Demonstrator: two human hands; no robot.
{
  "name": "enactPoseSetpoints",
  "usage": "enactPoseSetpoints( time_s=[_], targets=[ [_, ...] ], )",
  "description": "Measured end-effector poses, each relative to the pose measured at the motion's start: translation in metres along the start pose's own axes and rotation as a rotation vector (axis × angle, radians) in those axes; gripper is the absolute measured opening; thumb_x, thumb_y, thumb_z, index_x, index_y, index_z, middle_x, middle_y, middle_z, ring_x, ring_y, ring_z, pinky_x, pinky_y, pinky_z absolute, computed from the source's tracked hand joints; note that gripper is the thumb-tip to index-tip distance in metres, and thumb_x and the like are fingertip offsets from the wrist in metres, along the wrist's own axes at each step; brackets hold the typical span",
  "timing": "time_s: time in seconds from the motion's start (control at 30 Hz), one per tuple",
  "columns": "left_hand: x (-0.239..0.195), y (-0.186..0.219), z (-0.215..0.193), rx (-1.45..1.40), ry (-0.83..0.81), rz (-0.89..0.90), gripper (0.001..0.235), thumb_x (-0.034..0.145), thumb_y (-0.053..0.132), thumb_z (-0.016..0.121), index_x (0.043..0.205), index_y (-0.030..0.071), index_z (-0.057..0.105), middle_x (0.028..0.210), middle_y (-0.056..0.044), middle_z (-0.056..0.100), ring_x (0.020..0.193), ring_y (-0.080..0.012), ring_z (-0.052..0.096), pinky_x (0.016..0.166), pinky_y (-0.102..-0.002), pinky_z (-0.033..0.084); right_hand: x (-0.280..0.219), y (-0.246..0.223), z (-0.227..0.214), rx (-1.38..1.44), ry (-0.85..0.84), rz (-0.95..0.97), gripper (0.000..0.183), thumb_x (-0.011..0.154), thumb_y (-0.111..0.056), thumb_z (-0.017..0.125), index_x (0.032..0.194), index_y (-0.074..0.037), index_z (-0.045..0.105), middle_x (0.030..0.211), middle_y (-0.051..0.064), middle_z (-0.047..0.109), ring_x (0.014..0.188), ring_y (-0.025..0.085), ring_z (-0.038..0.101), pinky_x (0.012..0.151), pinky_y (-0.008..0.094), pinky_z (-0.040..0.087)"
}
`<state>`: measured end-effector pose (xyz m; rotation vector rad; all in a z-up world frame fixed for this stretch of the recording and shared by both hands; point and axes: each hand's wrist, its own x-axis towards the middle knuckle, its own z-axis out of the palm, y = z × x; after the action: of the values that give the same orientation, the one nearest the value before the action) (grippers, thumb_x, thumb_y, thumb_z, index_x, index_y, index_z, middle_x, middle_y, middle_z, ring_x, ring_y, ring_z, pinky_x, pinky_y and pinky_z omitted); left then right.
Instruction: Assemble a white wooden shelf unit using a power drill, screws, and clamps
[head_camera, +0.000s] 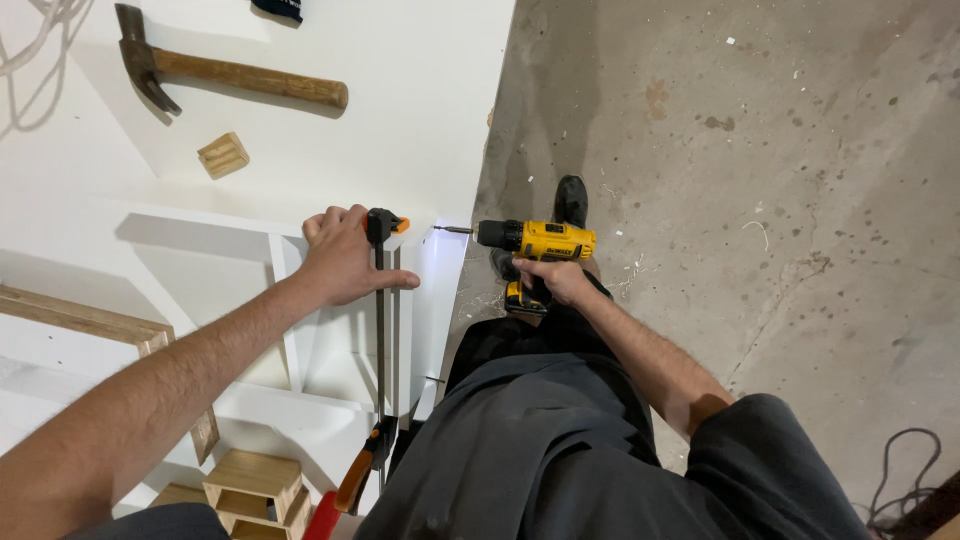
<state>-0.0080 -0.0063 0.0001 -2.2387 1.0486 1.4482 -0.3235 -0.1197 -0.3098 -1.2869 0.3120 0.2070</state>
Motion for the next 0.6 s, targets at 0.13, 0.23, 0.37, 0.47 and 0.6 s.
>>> enactPoseSetpoints(
  time_s=[0.13, 0.23, 0.37, 0.47, 0.6],
  targets=[
    [0.001, -0.002, 0.001, -0.007, 0.0, 0.003, 0.087, 0.077, 0.081, 0.071, 0.125, 0.01, 0.056, 0.122, -0.01, 0.053, 0.133, -0.0329, 0.039, 0.115, -0.058, 0.014, 0.0, -0.005, -0.002, -0.112, -0.045, -0.037, 0.048, 0.11, -0.024, 0.05, 0.065, -0.011, 0.061, 0.064, -0.001, 0.065, 0.063, 0.01, 0.064, 0.08, 0.025, 0.048],
    [0.001, -0.003, 0.004, -0.027, 0.022, 0.029, 0.089, 0.076, 0.08, 0.072, 0.126, 0.01, 0.054, 0.12, -0.011, 0.052, 0.13, -0.0344, 0.039, 0.115, -0.059, 0.015, 0.003, -0.005, 0.001, -0.067, -0.011, 0.018, 0.053, 0.11, -0.02, 0.05, 0.06, -0.011, 0.063, 0.059, 0.0, 0.064, 0.058, 0.011, 0.064, 0.076, 0.023, 0.051],
    [0.003, -0.004, 0.005, -0.022, 0.011, 0.012, 0.088, 0.074, 0.082, 0.072, 0.125, 0.013, 0.054, 0.12, -0.009, 0.052, 0.131, -0.0327, 0.039, 0.115, -0.058, 0.015, 0.002, -0.022, 0.003, 0.08, 0.023, 0.027, 0.055, 0.109, -0.019, 0.054, 0.055, -0.012, 0.062, 0.057, -0.002, 0.064, 0.054, 0.01, 0.062, 0.078, 0.024, 0.05],
    [0.002, -0.003, 0.005, -0.021, 0.012, 0.012, 0.088, 0.075, 0.082, 0.072, 0.126, 0.013, 0.054, 0.121, -0.009, 0.052, 0.131, -0.0329, 0.039, 0.115, -0.058, 0.015, 0.001, -0.026, 0.007, 0.095, 0.027, 0.038, 0.055, 0.109, -0.018, 0.054, 0.055, -0.011, 0.061, 0.056, -0.002, 0.063, 0.054, 0.009, 0.062, 0.077, 0.024, 0.05],
    [0.004, -0.006, 0.007, -0.022, 0.019, 0.016, 0.089, 0.074, 0.083, 0.071, 0.126, 0.014, 0.053, 0.121, -0.008, 0.051, 0.131, -0.0323, 0.039, 0.114, -0.057, 0.016, 0.003, -0.036, 0.007, 0.039, 0.054, -0.072, 0.052, 0.108, -0.014, 0.056, 0.056, -0.01, 0.064, 0.056, -0.001, 0.066, 0.054, 0.011, 0.065, 0.076, 0.025, 0.051]
  ],
)
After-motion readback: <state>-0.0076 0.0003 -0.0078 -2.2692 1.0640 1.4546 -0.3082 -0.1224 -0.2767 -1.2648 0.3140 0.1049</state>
